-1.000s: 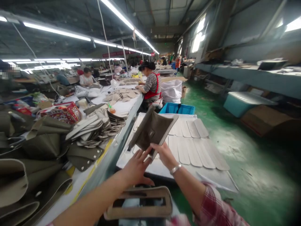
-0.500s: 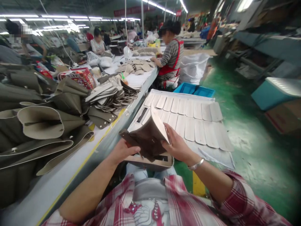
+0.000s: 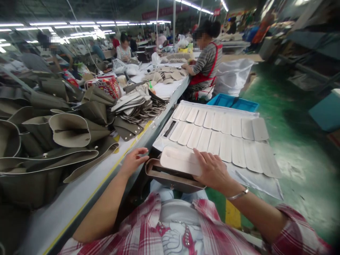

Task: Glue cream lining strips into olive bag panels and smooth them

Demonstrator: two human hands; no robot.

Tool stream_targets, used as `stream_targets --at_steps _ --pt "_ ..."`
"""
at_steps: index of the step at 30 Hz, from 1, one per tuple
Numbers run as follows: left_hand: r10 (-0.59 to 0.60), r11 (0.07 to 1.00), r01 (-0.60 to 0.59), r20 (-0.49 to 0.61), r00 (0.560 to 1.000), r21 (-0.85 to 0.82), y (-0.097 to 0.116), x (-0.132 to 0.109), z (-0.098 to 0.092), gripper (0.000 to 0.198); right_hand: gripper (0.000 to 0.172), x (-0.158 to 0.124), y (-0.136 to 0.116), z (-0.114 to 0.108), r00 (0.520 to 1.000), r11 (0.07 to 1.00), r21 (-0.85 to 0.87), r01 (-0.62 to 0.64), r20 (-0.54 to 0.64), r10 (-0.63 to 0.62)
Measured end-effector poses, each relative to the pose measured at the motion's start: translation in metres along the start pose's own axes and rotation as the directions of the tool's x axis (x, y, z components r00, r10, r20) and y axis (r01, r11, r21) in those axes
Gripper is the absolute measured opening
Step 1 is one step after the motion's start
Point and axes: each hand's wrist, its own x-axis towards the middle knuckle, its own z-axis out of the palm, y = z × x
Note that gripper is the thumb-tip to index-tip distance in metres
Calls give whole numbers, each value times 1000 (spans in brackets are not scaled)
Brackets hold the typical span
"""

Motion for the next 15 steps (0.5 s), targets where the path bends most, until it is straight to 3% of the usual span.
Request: stream_targets --at_steps 3,7,10,13,15 --pt "-65 998 65 -31 997 20 -16 -12 -5 43 89 10 -13 7 993 994 -8 113 23 -113" --pt "-153 987 156 -69 986 34 -37 -34 14 43 85 21 -33 14 973 981 11 195 123 -195" --pt "-221 964 230 -75 972 131 -44 -46 27 44 81 20 -30 17 963 979 33 201 179 -204" --pt "-350 928 345 13 937 139 -40 -49 30 48 78 16 -16 17 940 966 99 239 227 -256" --pt "-358 928 344 89 929 142 -35 -47 29 47 78 17 -12 14 919 953 158 257 264 -292"
